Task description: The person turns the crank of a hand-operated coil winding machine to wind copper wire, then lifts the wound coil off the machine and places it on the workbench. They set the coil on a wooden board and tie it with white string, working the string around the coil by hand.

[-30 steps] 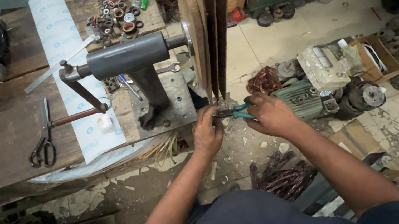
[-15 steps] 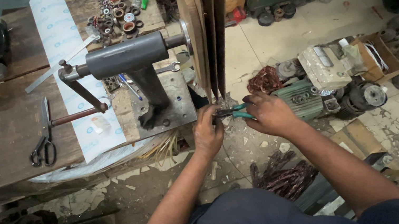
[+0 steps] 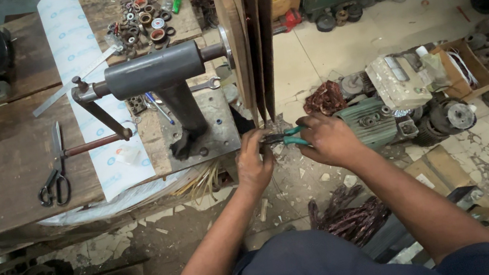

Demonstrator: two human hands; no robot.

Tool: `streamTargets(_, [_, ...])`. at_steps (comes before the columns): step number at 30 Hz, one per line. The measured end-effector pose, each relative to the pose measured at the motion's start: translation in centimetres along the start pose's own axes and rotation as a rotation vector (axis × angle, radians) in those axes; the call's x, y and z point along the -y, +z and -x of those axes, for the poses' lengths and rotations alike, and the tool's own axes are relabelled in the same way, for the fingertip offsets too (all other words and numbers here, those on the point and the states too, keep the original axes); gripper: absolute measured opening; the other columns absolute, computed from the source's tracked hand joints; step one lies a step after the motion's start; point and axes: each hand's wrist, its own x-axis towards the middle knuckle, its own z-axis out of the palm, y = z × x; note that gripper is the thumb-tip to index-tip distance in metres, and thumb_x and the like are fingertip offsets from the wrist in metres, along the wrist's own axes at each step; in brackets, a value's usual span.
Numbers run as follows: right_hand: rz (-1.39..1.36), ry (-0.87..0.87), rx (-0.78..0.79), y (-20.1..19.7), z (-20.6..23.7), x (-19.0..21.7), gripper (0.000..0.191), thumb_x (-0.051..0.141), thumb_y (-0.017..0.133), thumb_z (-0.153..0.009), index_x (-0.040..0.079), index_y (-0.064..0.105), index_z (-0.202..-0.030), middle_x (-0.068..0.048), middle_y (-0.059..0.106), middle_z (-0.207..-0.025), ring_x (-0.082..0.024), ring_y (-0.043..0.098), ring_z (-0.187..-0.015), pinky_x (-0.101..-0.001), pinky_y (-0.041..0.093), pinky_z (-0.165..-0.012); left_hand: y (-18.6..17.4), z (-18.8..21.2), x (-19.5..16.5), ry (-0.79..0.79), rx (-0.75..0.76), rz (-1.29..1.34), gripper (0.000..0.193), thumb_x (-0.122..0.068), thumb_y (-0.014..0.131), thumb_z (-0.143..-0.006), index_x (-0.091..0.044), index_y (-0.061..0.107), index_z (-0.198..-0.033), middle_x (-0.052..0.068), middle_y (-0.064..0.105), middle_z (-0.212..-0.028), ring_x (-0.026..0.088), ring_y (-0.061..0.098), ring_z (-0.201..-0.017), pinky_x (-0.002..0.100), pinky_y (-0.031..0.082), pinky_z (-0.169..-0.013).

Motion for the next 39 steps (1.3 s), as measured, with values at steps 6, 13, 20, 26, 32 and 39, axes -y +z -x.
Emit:
streamTargets(6, [0.093, 0.017, 0.012, 0.7, 0.0, 0.0, 0.031, 0.035, 0.081, -0.072, 0.006, 0.070, -0.078, -0.017, 0.068, -0.095, -0.035, 0.066, -0.088, -0.0490, 0.054, -0.072, 0.7, 0.2, 2.6, 0.089, -0.042, -0.069, 0.041, 0.000, 0.068, -0.089, -0.008, 0.062, -0.129, 0.017, 0.066, -0.126, 0.040, 0.067, -0.117, 0.045, 0.054, -0.100])
streamTargets(13, [0.025, -0.015, -0.091, 0.6, 0.2, 0.3, 0.025, 0.031, 0.078, -0.074, 0.008, 0.069, -0.080, -0.013, 0.069, -0.099, -0.032, 0.067, -0.093, -0.0438, 0.056, -0.077, 0.4, 0.2, 2.2, -0.062, 0.013, 0.011, 0.043, 0.001, 0.065, -0.084, -0.010, 0.060, -0.125, 0.018, 0.062, -0.126, 0.034, 0.070, -0.096, 0.041, 0.057, -0.083])
streamTargets(20, [0.185, -0.015, 0.058, 1.2, -0.2, -0.5, 0.027, 0.035, 0.077, -0.077, 0.009, 0.070, -0.078, -0.012, 0.066, -0.080, -0.032, 0.067, -0.081, -0.0468, 0.053, -0.067, 1.1, 0.4, 3.2, 0.026, 0.020, -0.021, 0.055, 0.002, 0.070, -0.078, -0.006, 0.059, -0.130, 0.020, 0.065, -0.125, 0.042, 0.066, -0.113, 0.046, 0.054, -0.094])
streamTargets(26, [0.071, -0.142, -0.079, 0.6, -0.9, -0.9, 0.034, 0.039, 0.079, -0.075, 0.007, 0.068, -0.074, -0.011, 0.064, -0.078, -0.034, 0.067, -0.082, -0.0452, 0.054, -0.073, 1.0, 0.3, 1.3, 0.067, -0.063, 0.005, 0.053, 0.004, 0.068, -0.079, -0.005, 0.056, -0.130, 0.022, 0.061, -0.128, 0.044, 0.062, -0.114, 0.047, 0.053, -0.093])
streamTargets(32, [0.086, -0.113, 0.039, 0.4, -1.6, -1.2, 0.038, 0.045, 0.079, -0.080, 0.007, 0.070, -0.077, -0.010, 0.065, -0.077, -0.032, 0.067, -0.075, -0.0441, 0.054, -0.069, 0.1, -0.4, -0.6, 0.048, -0.029, 0.040, 0.046, 0.006, 0.064, -0.083, -0.005, 0.057, -0.126, 0.020, 0.062, -0.125, 0.042, 0.063, -0.113, 0.046, 0.053, -0.093])
streamTargets(39, [0.134, -0.085, 0.034, 0.6, -1.2, -1.0, 0.040, 0.048, 0.077, -0.080, 0.009, 0.072, -0.078, -0.011, 0.067, -0.080, -0.031, 0.068, -0.072, -0.0435, 0.055, -0.067, -0.3, -0.5, -1.2, 0.096, -0.020, 0.017, 0.051, 0.007, 0.064, -0.081, -0.004, 0.056, -0.130, 0.021, 0.061, -0.129, 0.044, 0.061, -0.119, 0.047, 0.052, -0.098])
